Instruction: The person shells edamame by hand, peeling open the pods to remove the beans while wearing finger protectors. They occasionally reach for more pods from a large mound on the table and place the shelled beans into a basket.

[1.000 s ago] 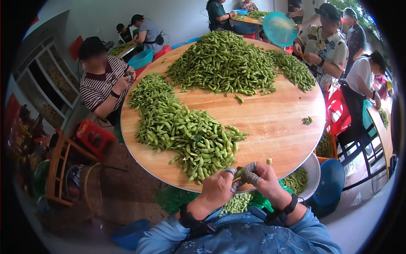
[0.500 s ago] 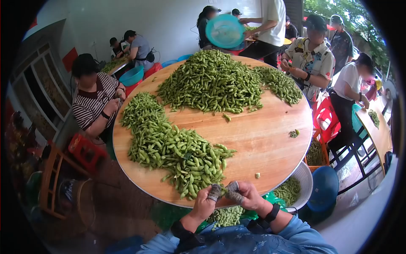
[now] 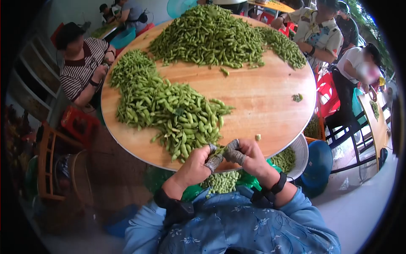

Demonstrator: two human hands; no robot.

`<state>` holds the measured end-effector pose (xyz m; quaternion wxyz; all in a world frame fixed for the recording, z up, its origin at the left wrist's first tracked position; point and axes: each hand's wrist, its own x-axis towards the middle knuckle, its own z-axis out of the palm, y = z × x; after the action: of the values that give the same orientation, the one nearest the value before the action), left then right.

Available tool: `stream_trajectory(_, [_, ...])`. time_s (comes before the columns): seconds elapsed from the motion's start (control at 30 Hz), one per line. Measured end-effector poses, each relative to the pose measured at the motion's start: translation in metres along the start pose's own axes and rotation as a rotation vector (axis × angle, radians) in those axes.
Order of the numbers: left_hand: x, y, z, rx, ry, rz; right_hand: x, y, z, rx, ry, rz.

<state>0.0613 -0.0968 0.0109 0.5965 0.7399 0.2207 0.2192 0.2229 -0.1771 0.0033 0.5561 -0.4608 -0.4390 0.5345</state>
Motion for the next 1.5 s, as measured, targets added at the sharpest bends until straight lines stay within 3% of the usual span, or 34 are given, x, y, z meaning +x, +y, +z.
stream_trajectory(0.13, [-0.001, 0.006, -0.001, 0.193, 0.023, 0.028, -0.006, -0.005, 0.010, -0.088, 0.055, -0.009])
stream_trajectory(0.23, [0.001, 0.006, 0.000, 0.314, 0.098, -0.046, -0.006, -0.005, 0.009, -0.756, 0.041, -0.368])
stream_trajectory(0.27, [0.001, 0.003, -0.001, 0.312, 0.097, -0.048, -0.006, -0.005, 0.011, -0.756, 0.041, -0.365])
stream_trajectory(0.33, [0.003, -0.002, -0.004, 0.115, 0.033, -0.106, -0.006, -0.008, 0.015, -0.198, 0.100, -0.003])
stream_trajectory(0.37, [0.001, -0.003, -0.004, 0.113, 0.029, -0.107, -0.003, -0.002, 0.011, -0.166, 0.129, -0.053])
stream_trajectory(0.43, [0.001, -0.003, -0.007, -0.197, 0.049, -0.165, -0.002, -0.002, 0.008, -0.152, 0.132, -0.037])
stream_trajectory(0.6, [-0.004, -0.007, -0.002, 0.005, -0.012, -0.095, -0.005, -0.004, 0.011, -0.124, 0.073, 0.028])
stream_trajectory(0.7, [-0.007, -0.004, 0.000, -0.246, -0.051, -0.113, -0.006, -0.001, 0.005, 0.007, -0.001, 0.024])
stream_trajectory(0.8, [-0.009, 0.005, 0.005, -0.125, -0.013, -0.028, -0.010, -0.009, 0.007, 0.007, -0.029, 0.038])
stream_trajectory(0.9, [-0.010, -0.001, 0.008, -0.075, 0.062, -0.040, -0.009, -0.002, 0.006, -0.254, -0.025, -0.162])
stream_trajectory(1.03, [-0.011, 0.004, 0.009, -0.135, 0.067, -0.089, -0.013, -0.016, 0.007, -0.519, -0.022, -0.193])
stream_trajectory(1.1, [-0.016, -0.001, 0.014, -0.113, -0.005, -0.166, -0.021, -0.024, 0.003, -0.389, 0.005, -0.167])
stream_trajectory(1.13, [-0.020, -0.003, 0.014, 0.046, -0.099, -0.225, -0.027, -0.025, 0.000, -0.262, 0.043, -0.154])
stream_trajectory(1.2, [-0.025, 0.000, 0.014, 0.225, -0.318, -0.105, -0.045, -0.031, -0.026, -0.250, 0.148, -0.022])
stream_trajectory(1.23, [-0.024, 0.016, 0.012, 0.248, -0.442, -0.170, -0.057, -0.035, -0.048, -0.486, 0.154, 0.019])
stream_trajectory(1.33, [-0.022, 0.022, 0.008, 0.215, -0.465, -0.109, -0.094, -0.061, -0.089, -0.778, 0.398, 0.205])
stream_trajectory(1.37, [-0.021, 0.009, 0.010, 0.123, -0.348, -0.027, -0.107, -0.053, -0.113, -1.138, 0.463, 0.187])
stream_trajectory(1.4, [-0.016, 0.010, 0.006, 0.232, -0.246, 0.032, -0.115, -0.055, -0.119, -1.095, 0.610, 0.161])
stream_trajectory(1.5, [0.015, 0.009, -0.005, 0.561, 0.134, 0.114, -0.119, -0.061, -0.120, -1.209, 0.715, 0.160])
